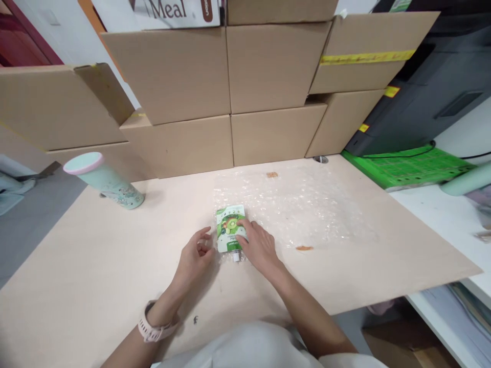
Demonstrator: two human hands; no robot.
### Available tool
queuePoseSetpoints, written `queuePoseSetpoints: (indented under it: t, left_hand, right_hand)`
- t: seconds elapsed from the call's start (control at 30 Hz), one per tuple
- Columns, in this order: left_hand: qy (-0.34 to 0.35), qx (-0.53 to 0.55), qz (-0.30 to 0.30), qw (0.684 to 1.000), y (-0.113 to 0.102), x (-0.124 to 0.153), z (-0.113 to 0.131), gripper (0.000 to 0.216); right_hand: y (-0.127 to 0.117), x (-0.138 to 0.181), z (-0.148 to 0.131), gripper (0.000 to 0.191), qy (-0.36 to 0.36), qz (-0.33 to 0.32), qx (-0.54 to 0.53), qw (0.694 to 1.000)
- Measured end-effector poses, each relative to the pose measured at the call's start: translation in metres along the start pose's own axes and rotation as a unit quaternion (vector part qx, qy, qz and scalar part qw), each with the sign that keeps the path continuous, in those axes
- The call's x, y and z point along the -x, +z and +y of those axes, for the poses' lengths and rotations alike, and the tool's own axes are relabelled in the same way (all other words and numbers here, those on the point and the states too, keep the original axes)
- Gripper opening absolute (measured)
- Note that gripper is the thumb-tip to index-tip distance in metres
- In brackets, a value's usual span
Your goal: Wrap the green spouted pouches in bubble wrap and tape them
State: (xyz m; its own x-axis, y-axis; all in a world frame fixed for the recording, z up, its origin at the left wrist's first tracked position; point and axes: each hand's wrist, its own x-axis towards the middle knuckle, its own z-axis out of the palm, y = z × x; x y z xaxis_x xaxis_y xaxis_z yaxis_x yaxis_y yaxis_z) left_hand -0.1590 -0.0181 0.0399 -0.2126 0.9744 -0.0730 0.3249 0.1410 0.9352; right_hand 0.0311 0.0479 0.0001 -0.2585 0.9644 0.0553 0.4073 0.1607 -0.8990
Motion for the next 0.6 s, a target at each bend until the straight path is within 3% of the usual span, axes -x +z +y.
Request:
queuePoseSetpoints:
  t: [0.13, 0.33, 0.47, 0.6]
  left_hand:
    - [-0.052, 0.032, 0.010, 0.998, 0.000, 0.000, 0.005, 0.048]
    - [-0.062, 0.051, -0.011, 0.997, -0.002, -0.006, -0.016, 0.055]
    - [-0.125, 0.095, -0.061, 0.986, -0.005, -0.007, -0.016, 0.067]
    - [-0.207, 0.231, -0.136, 0.941, -0.004, -0.005, -0.008, 0.069]
  right_hand:
    - [-0.004, 0.008, -0.021, 0.034, -0.054, 0.005, 0.137, 0.989]
    - [-0.009, 0.015, -0.040, 0.036, -0.099, 0.043, 0.304, 0.947]
    - [-0.006, 0.016, -0.025, 0.041, -0.153, 0.000, 0.323, 0.934]
    - [-0.002, 0.017, -0.014, 0.045, -0.161, -0.022, 0.289, 0.944]
